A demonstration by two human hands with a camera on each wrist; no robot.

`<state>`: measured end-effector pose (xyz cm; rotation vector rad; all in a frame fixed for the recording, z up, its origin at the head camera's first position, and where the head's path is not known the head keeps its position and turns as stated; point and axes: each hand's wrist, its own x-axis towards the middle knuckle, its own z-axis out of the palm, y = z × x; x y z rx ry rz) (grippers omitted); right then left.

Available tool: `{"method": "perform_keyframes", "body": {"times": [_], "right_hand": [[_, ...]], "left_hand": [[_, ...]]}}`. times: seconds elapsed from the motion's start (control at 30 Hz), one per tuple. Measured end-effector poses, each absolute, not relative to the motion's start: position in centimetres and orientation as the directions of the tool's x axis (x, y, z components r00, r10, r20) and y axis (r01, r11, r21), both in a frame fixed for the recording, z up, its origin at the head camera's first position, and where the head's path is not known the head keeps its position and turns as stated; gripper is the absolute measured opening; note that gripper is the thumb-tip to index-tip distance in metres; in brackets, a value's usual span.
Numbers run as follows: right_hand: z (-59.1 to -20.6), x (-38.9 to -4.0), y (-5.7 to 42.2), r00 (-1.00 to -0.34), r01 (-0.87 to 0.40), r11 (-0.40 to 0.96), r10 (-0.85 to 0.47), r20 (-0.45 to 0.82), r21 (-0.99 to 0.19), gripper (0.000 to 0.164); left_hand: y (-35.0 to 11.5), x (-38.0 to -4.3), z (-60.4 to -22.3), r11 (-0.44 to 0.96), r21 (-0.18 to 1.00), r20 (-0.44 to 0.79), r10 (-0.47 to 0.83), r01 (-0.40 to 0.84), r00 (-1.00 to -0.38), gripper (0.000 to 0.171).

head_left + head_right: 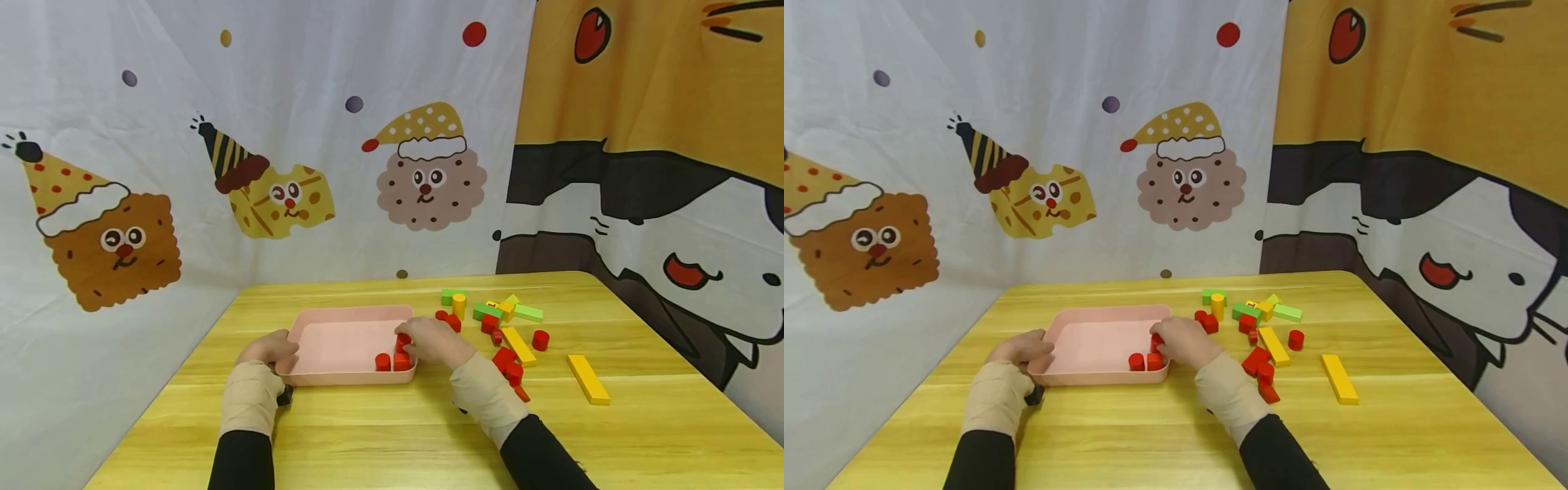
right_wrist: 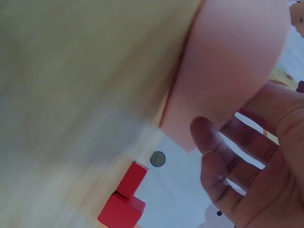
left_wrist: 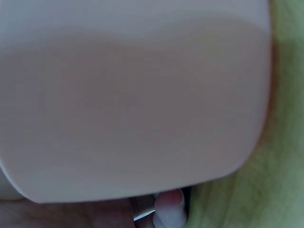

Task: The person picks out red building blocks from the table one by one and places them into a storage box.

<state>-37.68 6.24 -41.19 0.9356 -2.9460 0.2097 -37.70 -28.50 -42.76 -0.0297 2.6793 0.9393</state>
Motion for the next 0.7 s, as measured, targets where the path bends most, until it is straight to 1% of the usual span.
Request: {"method": "perform_keyframes", "body": {"times": [0.07,0.13,0.33,0.5,0.7], "right_hand": [[-41.36,-37.63,6.15,-0.813,-0.583,0.806,-0.579,0.070,-0.102,0.034],[-41.52,-37.58,6.08,-0.812,-0.584,0.807,-0.581,0.063,-0.090,0.034],[-41.70,-37.50,5.97,-0.813,-0.582,0.808,-0.577,0.077,-0.091,0.035],[-41.69,-37.44,6.00,-0.816,-0.578,0.809,-0.573,0.075,-0.107,0.034],[-41.64,-37.30,6.10,-0.821,-0.571,0.812,-0.568,0.067,-0.121,0.035]], "left_hand": [[-28.47,-37.77,-42.68,0.789,0.605,-0.283,0.085,-0.109,-0.955,0.055],[-28.46,-37.85,-42.62,0.793,0.601,-0.277,0.086,-0.103,-0.957,0.051],[-28.50,-37.97,-42.57,0.796,0.598,-0.268,0.085,-0.097,-0.960,0.045],[-28.50,-37.69,-42.66,0.764,0.630,-0.290,0.068,-0.137,-0.955,0.046],[-28.38,-37.39,-42.62,0.747,0.646,-0.305,0.068,-0.154,-0.950,0.053]]}}
